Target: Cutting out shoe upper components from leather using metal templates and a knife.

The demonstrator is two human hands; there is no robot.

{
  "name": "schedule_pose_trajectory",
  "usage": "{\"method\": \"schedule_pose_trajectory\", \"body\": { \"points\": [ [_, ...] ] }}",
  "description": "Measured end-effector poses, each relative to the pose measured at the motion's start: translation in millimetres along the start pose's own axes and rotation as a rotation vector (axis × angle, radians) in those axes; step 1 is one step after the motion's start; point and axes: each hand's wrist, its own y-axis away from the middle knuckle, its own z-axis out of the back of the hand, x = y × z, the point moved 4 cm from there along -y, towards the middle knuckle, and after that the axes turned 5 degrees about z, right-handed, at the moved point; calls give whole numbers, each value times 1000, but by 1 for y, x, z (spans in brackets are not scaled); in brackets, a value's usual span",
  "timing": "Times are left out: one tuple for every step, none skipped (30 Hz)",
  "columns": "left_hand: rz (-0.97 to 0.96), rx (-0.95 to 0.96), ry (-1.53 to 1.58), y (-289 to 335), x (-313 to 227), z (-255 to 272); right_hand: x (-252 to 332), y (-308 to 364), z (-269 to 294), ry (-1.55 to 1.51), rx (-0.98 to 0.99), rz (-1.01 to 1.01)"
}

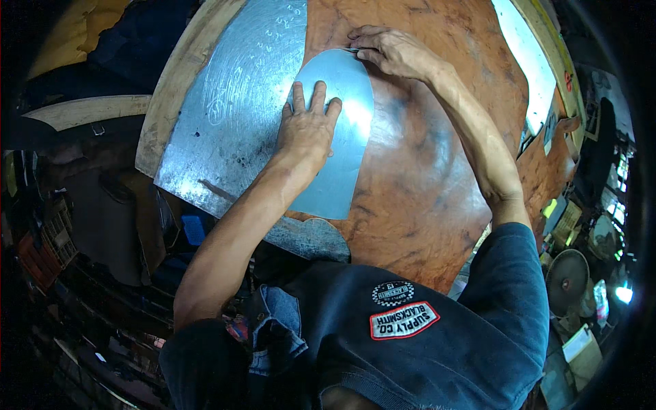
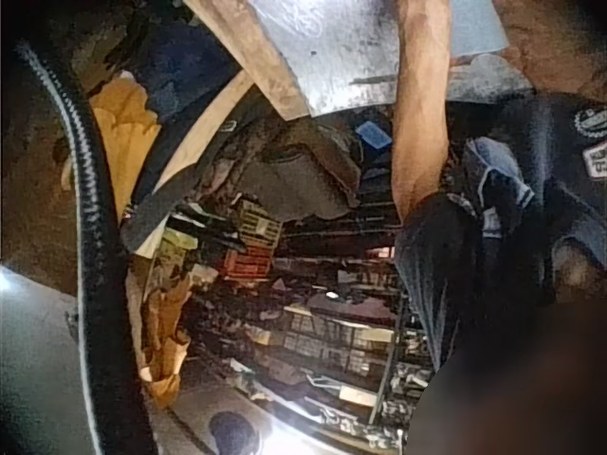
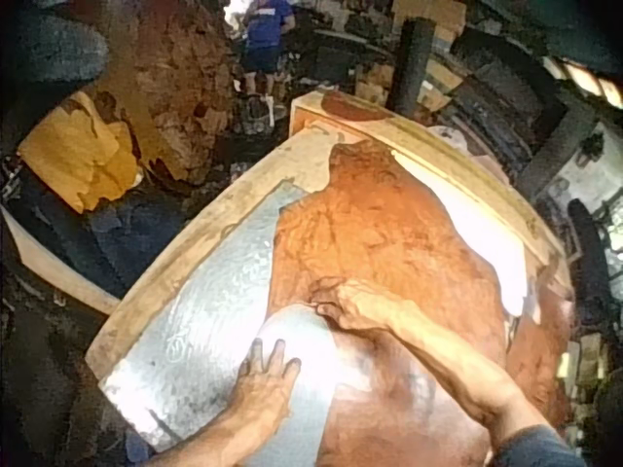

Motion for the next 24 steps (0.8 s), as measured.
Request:
{"method": "schedule_pose_trajectory", "body": {
  "points": [
    [1,0,0,0,0,-1,3,3,-1,-1,0,1],
    [-1,6,-3,0,0,0,8,6,1,17,-34,-20],
    [-2,12,-5,0,0,1,9,7,2,35,-68,-40],
    [-2,11,-5,0,1,2,8,5,3,35,-68,-40],
    [-7,10,-18,0,0,1,5,4,3,31,-49,-53],
    [-13,9,-30,0,0,1,4,4,3,27,-29,-65],
    [-16,11,-27,1,-1,-1,5,8,2,28,-25,-69],
    [-4,28,-34,1,0,-1,7,7,4,20,-2,-83],
    [8,45,-40,1,0,0,7,7,5,12,21,-98],
    [12,41,-37,1,0,1,4,8,4,15,21,-92],
    [-1,43,-43,1,-2,3,4,12,4,29,-26,-62],
    [-15,45,-48,2,-3,4,4,15,4,43,-74,-33],
    [-16,45,-45,2,-2,4,2,16,1,45,-71,-33],
    [-12,41,-53,1,0,3,3,16,0,19,-38,-62],
    [-8,37,-60,1,1,2,4,17,-1,-7,-4,-93],
    [-13,37,-59,0,0,0,4,21,-4,-5,-3,-97],
    [-16,43,-68,0,-1,0,7,25,-6,-12,-60,-88],
    [-20,49,-79,1,-2,0,9,29,-6,-19,-118,-81],
    [-28,48,-80,1,-3,1,9,33,-7,-16,-119,-88],
    [-20,49,-92,3,-5,4,11,34,-9,-74,-103,-174],
    [-13,49,-105,4,-6,6,14,36,-12,-132,-87,-262],
    [-25,50,-109,4,-6,5,20,38,-13,-110,-141,-245],
    [-25,52,-118,4,-4,4,26,40,-14,-110,-145,-257],
    [-27,54,-128,4,-2,4,31,43,-16,-139,-172,-312]
  ]
}}
